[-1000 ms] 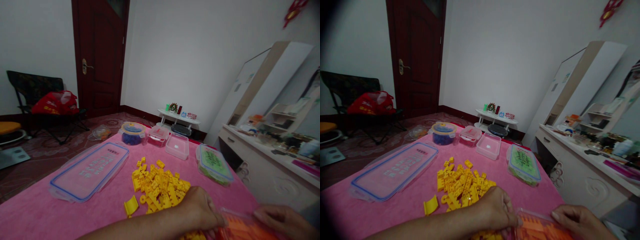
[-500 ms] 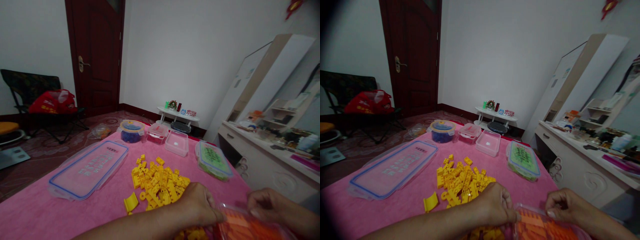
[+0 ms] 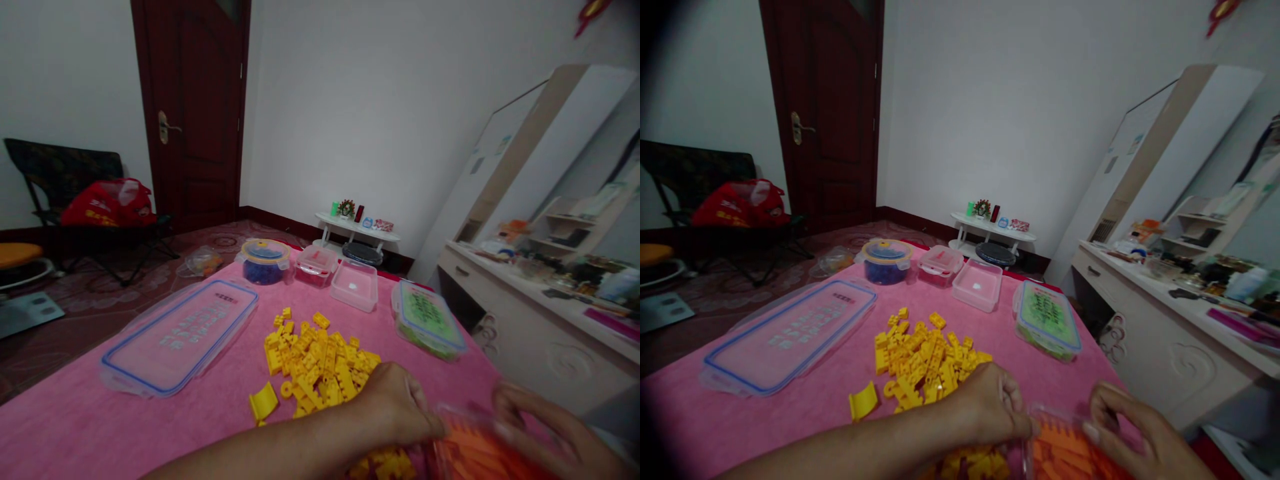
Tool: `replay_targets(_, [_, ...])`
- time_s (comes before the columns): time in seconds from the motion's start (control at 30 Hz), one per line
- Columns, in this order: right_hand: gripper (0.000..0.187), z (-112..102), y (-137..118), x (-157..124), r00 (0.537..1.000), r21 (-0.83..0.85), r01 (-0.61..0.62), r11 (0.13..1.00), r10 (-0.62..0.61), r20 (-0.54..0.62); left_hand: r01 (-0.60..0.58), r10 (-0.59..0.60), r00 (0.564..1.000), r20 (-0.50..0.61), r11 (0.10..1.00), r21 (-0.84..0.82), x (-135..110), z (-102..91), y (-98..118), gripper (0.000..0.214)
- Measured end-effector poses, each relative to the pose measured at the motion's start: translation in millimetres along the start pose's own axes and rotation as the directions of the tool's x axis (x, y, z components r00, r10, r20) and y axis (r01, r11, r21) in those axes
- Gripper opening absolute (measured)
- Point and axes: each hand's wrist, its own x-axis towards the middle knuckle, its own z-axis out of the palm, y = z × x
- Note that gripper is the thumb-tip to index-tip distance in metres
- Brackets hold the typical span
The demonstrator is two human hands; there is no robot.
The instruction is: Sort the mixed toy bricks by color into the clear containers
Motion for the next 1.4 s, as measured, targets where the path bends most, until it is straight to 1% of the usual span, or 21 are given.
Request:
replay_targets(0.1, [0.043, 4, -18, 10, 0.983, -0.026, -0.024, 0.999, 0.029, 0.180, -0.031, 0.031, 1.000, 0.003, 0.999, -0.026, -5, 2.4, 5, 0.019])
replay_targets(0.2, [0.044, 13, -32, 22, 0.956, 0.041, -0.037, 0.998, 0.024, 0.292, -0.036, 0.038, 0.999, 0.033, 0.998, -0.059, -10, 2.2, 9, 0.018])
replay_targets(0.27, [0.045, 18, -35, 31, 0.912, 0.135, -0.065, 0.989, 0.004, 0.411, -0.035, 0.039, 0.998, 0.050, 0.997, -0.064, -12, 1.3, 10, 0.019])
replay_targets(0.37, [0.044, 17, -39, 44, 0.806, 0.242, -0.157, 0.957, -0.018, 0.592, -0.051, 0.056, 0.996, 0.067, 0.996, -0.069, -13, 0.6, 11, 0.025])
replay_targets(0.43, [0.040, 15, -44, 52, 0.753, 0.263, -0.182, 0.947, -0.038, 0.657, -0.060, 0.065, 0.996, 0.063, 0.995, -0.079, -14, 0.9, 11, 0.028])
replay_targets(0.5, [0.034, 12, -49, 59, 0.716, 0.250, -0.186, 0.950, -0.044, 0.697, -0.059, 0.063, 0.996, 0.056, 0.995, -0.076, -15, 1.4, 12, 0.027])
replay_targets(0.6, [0.026, 11, -55, 65, 0.676, 0.201, -0.206, 0.958, -0.009, 0.737, -0.036, 0.039, 0.998, 0.050, 0.998, -0.061, -16, 1.5, 13, 0.024])
replay_targets(0.63, [0.024, 12, -57, 66, 0.676, 0.179, -0.204, 0.962, 0.006, 0.737, -0.027, 0.030, 0.998, 0.050, 0.998, -0.059, -16, 1.1, 13, 0.022])
replay_targets(0.67, [0.021, 13, -59, 66, 0.689, 0.153, -0.186, 0.971, 0.018, 0.724, -0.019, 0.022, 0.998, 0.051, 0.998, -0.061, -16, 0.6, 13, 0.022])
replay_targets(0.7, [0.018, 14, -60, 65, 0.714, 0.116, -0.153, 0.981, 0.029, 0.699, -0.011, 0.015, 0.998, 0.053, 0.998, -0.067, -16, -0.2, 13, 0.021])
replay_targets(0.8, [0.008, 16, -66, 59, 0.816, -0.055, -0.009, 0.998, 0.039, 0.576, 0.010, -0.005, 0.999, 0.049, 0.996, -0.090, -16, -2.4, 14, 0.021])
replay_targets(0.87, [0.004, 17, -71, 54, 0.867, -0.163, 0.075, 0.984, 0.016, 0.498, 0.024, -0.020, 0.999, 0.039, 0.993, -0.112, -16, -2.7, 14, 0.021])
replay_targets(0.93, [0.005, 16, -76, 48, 0.893, -0.215, 0.146, 0.966, -0.035, 0.448, 0.028, -0.023, 0.999, 0.033, 0.990, -0.136, -16, -1.6, 13, 0.020])
replay_targets(1.03, [0.010, 17, -81, 41, 0.905, -0.257, 0.249, 0.934, -0.130, 0.405, -0.005, 0.005, 1.000, 0.001, 0.990, -0.139, -14, 0.7, 10, 0.018])
replay_targets(1.1, [0.013, 18, -82, 37, 0.913, -0.278, 0.282, 0.918, -0.168, 0.371, -0.037, 0.034, 0.999, -0.030, 0.993, -0.116, -13, 1.7, 9, 0.015])
replay_targets(1.17, [0.015, 19, -78, 33, 0.924, -0.265, 0.267, 0.926, -0.168, 0.344, -0.052, 0.049, 0.998, -0.032, 0.993, -0.106, -12, 1.7, 9, 0.012])
replay_targets(1.23, [0.015, 15, -66, 30, 0.942, -0.238, 0.215, 0.947, -0.136, 0.308, -0.044, 0.042, 0.999, -0.021, 0.994, -0.098, -13, 0.8, 11, 0.009])
replay_targets(1.3, [0.016, 5, -48, 26, 0.973, -0.214, 0.149, 0.965, -0.105, 0.205, -0.031, 0.029, 0.999, -0.020, 0.996, -0.083, -14, -1.0, 13, 0.011])
replay_targets(1.33, [0.021, -2, -37, 23, 0.988, -0.206, 0.113, 0.972, -0.087, 0.131, -0.026, 0.024, 0.999, -0.023, 0.997, -0.079, -14, -2.0, 14, 0.014])
replay_targets(1.4, [0.030, -18, -19, 10, 0.998, -0.197, 0.055, 0.979, -0.055, 0.007, -0.027, 0.026, 1.000, -0.012, 0.995, -0.099, -14, -4.2, 14, 0.022])
